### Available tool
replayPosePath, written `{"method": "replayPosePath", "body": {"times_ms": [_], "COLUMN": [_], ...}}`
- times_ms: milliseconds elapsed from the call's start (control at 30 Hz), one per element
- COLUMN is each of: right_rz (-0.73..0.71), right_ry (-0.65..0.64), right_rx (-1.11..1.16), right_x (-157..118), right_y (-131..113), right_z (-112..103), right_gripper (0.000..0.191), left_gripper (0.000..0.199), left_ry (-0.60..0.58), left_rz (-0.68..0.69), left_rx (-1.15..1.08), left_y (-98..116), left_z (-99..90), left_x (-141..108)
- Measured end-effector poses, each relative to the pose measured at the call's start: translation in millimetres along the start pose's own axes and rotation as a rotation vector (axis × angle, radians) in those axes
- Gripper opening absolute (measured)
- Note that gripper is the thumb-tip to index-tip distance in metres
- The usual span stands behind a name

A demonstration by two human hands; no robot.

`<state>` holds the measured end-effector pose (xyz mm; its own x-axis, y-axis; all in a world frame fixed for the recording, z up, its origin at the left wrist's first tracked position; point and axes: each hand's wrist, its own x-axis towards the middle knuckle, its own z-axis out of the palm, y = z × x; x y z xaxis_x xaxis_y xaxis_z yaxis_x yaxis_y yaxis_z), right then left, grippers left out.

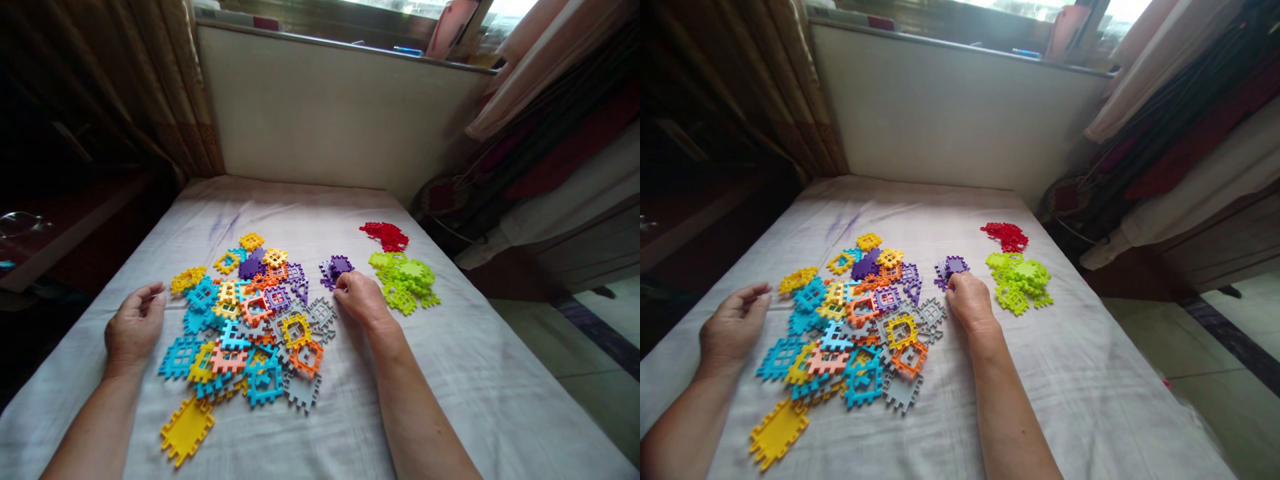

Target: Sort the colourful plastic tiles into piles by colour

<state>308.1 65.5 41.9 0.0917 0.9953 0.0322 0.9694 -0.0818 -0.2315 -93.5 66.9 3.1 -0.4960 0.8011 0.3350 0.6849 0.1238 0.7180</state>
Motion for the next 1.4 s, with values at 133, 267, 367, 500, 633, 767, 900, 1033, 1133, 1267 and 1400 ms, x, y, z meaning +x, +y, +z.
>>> {"method": "replayPosePath", "body": {"times_ms": [133, 267, 367, 500, 633, 767, 900, 1033, 1133, 1267, 1400], "right_rz": [0.036, -0.066, -0.127, -0.119, -0.082, -0.044, -0.004, 0.039, 0.052, 0.028, 0.001], "right_ry": [0.006, -0.026, -0.041, -0.006, -0.010, -0.044, -0.071, -0.054, -0.052, -0.059, -0.033], "right_rx": [-0.023, 0.062, 0.069, -0.001, 0.007, 0.038, 0.155, 0.268, 0.312, 0.239, 0.059], "right_x": [0, -6, -12, -18, -17, -14, -12, -11, -10, -12, -15], "right_y": [-10, -31, -51, -69, -72, -70, -69, -67, -67, -67, -71], "right_z": [-3, -2, 6, 19, 24, 24, 24, 26, 27, 27, 25], "right_gripper": [0.014, 0.014, 0.019, 0.022, 0.024, 0.028, 0.031, 0.033, 0.034, 0.034, 0.038], "left_gripper": [0.044, 0.044, 0.046, 0.046, 0.045, 0.044, 0.049, 0.051, 0.048, 0.045, 0.047], "left_ry": [-0.017, -0.014, -0.024, -0.032, -0.025, -0.023, -0.027, -0.025, -0.021, -0.031, -0.033], "left_rz": [-0.007, -0.017, -0.044, -0.051, -0.030, -0.013, -0.016, -0.024, -0.025, -0.026, -0.027], "left_rx": [0.000, -0.001, -0.004, 0.005, -0.009, -0.019, -0.016, -0.009, -0.003, -0.014, -0.012], "left_y": [2, 6, 8, 8, 4, 2, 3, 6, 5, 4, 6], "left_z": [-1.0, -2.2, -2.6, -2.3, -1.3, -0.6, -1.0, -2.0, -1.9, -1.0, -1.5], "left_x": [-1, -1, -1, -1, -1, 0, -1, -1, -2, -2, -2]}}
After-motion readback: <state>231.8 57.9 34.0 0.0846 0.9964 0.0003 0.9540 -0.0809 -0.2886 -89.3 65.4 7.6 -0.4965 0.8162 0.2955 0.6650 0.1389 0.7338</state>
